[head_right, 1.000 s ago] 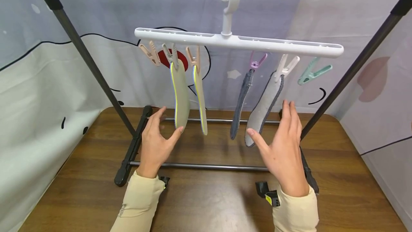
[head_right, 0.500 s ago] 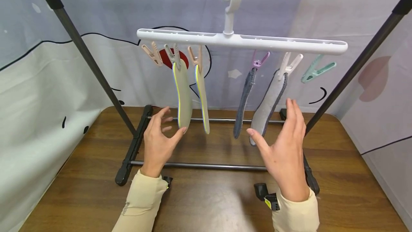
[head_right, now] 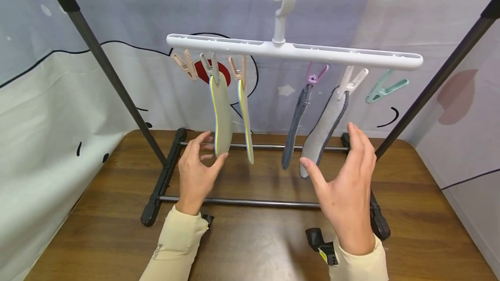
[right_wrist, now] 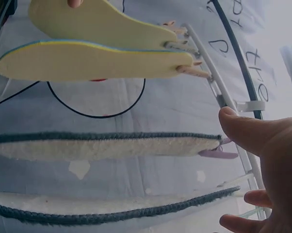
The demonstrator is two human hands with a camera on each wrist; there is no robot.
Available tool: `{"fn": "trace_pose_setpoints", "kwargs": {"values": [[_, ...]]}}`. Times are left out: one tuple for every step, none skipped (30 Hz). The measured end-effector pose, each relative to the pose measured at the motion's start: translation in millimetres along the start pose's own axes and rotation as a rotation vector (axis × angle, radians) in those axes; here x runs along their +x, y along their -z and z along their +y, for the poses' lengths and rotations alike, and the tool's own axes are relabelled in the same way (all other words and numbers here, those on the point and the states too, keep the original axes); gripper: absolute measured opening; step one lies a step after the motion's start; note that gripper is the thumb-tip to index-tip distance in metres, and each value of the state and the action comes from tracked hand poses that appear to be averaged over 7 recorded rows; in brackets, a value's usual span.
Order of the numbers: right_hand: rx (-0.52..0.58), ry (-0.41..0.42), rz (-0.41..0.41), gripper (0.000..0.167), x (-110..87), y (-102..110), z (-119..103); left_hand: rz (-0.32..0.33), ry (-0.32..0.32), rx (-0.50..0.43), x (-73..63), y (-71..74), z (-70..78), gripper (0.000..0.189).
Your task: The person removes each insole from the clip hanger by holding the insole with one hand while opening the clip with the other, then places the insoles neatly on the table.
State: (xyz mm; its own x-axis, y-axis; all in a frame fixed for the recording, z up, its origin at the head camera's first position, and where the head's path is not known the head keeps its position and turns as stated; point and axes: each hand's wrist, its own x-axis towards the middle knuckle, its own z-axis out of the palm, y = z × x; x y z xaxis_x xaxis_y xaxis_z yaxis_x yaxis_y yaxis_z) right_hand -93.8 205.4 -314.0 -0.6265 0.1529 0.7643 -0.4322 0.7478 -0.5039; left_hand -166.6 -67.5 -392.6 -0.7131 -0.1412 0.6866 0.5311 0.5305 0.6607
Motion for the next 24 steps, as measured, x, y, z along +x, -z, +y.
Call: {"fn": "trace_pose_setpoints", "kwargs": {"values": [[-0.005, 0.004, 0.003, 0.104, -0.7, -0.6, -0.7, 0.001, -0.005, 0.008, -0.1, 0.9, 0.3, 0.064], [-0.007, 0.007, 0.006, 0.103, -1.4, -1.1, -1.5, 0.000, -0.010, 0.014, 0.0, 1.6, 0.5, 0.063], [-0.009, 0.010, 0.010, 0.101, -1.9, -1.9, -2.3, 0.001, -0.012, 0.016, 0.2, 2.3, 0.5, 0.063], [-0.013, 0.014, 0.013, 0.099, -2.2, -2.8, -3.1, 0.001, -0.011, 0.018, 0.4, 2.9, 0.6, 0.062], [-0.012, 0.017, 0.018, 0.098, -2.4, -4.1, -4.1, 0.001, -0.008, 0.020, 0.8, 3.5, 0.8, 0.062], [-0.014, 0.019, 0.021, 0.097, -2.7, -5.5, -5.1, 0.000, -0.004, 0.022, 0.9, 4.0, 1.0, 0.062], [-0.014, 0.019, 0.023, 0.096, -2.8, -7.3, -6.0, 0.000, 0.002, 0.023, 1.0, 4.6, 1.3, 0.062], [-0.013, 0.021, 0.022, 0.096, -3.0, -9.3, -7.2, 0.002, 0.008, 0.024, 1.0, 5.1, 1.5, 0.062], [-0.009, 0.024, 0.022, 0.095, -3.3, -11.7, -8.5, 0.006, 0.014, 0.031, 0.9, 5.8, 1.6, 0.062], [-0.008, 0.033, 0.019, 0.095, -3.0, -13.5, -9.4, 0.012, 0.018, 0.034, 0.6, 5.2, 2.1, 0.062], [-0.005, 0.040, 0.014, 0.095, -2.7, -15.4, -10.5, 0.019, 0.020, 0.038, 0.2, 4.6, 2.6, 0.062], [-0.002, 0.051, 0.009, 0.095, -2.4, -17.4, -11.8, 0.024, 0.022, 0.043, -0.2, 4.0, 2.9, 0.062], [0.003, 0.061, 0.002, 0.095, -2.2, -19.5, -13.1, 0.029, 0.023, 0.047, -0.5, 3.4, 3.2, 0.062], [0.007, 0.074, -0.006, 0.095, -1.9, -21.7, -14.6, 0.033, 0.022, 0.050, -0.9, 3.0, 3.7, 0.061], [0.015, 0.084, -0.012, 0.095, -1.6, -23.9, -16.1, 0.036, 0.021, 0.053, -1.1, 2.6, 4.1, 0.061], [0.021, 0.092, -0.021, 0.094, -1.5, -26.2, -17.6, 0.039, 0.020, 0.053, -1.2, 2.1, 4.4, 0.060], [0.028, 0.097, -0.029, 0.094, -1.5, -28.5, -19.1, 0.040, 0.019, 0.053, -1.3, 1.7, 4.7, 0.060], [0.034, 0.104, -0.034, 0.094, -1.5, -30.8, -20.3, 0.042, 0.018, 0.050, -1.3, 1.3, 4.8, 0.059], [0.041, 0.109, -0.039, 0.094, -1.6, -33.1, -21.5, 0.044, 0.018, 0.049, -1.3, 0.9, 4.9, 0.059], [0.048, 0.115, -0.043, 0.093, -1.5, -35.2, -22.5, 0.045, 0.016, 0.048, -1.3, 0.6, 4.8, 0.058], [0.052, 0.125, -0.047, 0.093, -1.3, -37.1, -23.5, 0.045, 0.014, 0.048, -1.5, 0.2, 4.6, 0.057], [0.055, 0.135, -0.052, 0.093, -1.2, -38.7, -24.4, 0.044, 0.012, 0.048, -1.6, -0.2, 4.4, 0.057], [0.059, 0.144, -0.057, 0.093, -0.9, -40.2, -25.1, 0.043, 0.011, 0.047, -1.8, -0.5, 4.3, 0.056], [0.064, 0.153, -0.063, 0.092, -0.4, -41.4, -26.0, 0.042, 0.010, 0.046, -2.0, -0.9, 4.0, 0.056]]}}
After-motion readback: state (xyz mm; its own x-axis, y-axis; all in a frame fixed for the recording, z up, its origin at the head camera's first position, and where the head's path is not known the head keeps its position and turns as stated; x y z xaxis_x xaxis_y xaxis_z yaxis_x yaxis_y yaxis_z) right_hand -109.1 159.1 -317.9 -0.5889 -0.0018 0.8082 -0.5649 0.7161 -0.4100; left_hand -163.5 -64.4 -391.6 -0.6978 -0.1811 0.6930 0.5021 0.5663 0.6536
